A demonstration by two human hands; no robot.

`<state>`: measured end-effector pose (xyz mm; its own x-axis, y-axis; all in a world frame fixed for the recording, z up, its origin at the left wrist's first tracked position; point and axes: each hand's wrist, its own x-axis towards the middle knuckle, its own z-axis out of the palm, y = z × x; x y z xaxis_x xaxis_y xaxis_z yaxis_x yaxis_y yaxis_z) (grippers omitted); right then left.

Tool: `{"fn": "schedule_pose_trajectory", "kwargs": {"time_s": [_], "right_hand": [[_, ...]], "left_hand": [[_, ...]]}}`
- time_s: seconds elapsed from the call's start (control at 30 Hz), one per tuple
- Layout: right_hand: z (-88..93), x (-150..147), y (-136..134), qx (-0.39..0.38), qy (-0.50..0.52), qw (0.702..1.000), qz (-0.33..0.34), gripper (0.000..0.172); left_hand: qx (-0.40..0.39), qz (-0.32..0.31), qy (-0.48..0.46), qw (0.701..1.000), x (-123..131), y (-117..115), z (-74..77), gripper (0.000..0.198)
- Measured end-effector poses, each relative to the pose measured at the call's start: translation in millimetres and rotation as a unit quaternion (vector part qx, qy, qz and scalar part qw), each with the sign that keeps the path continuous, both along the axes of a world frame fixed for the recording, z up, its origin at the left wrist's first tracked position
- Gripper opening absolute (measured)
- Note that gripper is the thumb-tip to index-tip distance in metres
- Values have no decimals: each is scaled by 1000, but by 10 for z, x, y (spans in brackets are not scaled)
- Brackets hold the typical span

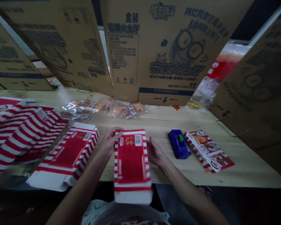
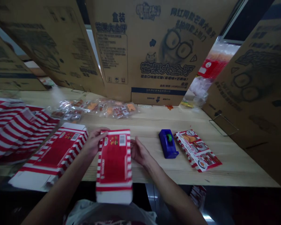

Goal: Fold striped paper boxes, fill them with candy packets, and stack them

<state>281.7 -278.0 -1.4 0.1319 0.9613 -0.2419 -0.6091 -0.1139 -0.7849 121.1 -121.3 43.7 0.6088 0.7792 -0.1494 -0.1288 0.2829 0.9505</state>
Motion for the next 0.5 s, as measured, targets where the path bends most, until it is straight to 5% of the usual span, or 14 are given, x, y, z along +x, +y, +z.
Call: {"fn": "schedule_pose_trajectory", "kwargs": {"time_s": [0.07, 0.17, 0.23, 0.33, 0.4, 0.5], "right_hand": [[-71, 143, 9, 6, -17, 1000, -1, 50], [-171, 350, 86, 2, -153, 985, 80, 41], [-226, 445, 231, -7, -224, 962, 156, 36], [-297, 531, 601, -33, -279, 937, 208, 34], [-338, 597, 920, -48, -299, 938, 170, 35], [-371, 781, 1433, -60, -322, 945, 14, 32]], "left_hand": [[10, 150, 7, 989, -146, 41, -192, 34], [113, 193, 110, 968, -477, -6, -464, 32], [296, 154, 242, 911, -675, -104, -571, 37], [526, 13, 348, 776, -755, -266, -604, 72], [584, -121, 380, 707, -646, -329, -598, 102], [588, -256, 419, 643, -373, -313, -654, 127]]}}
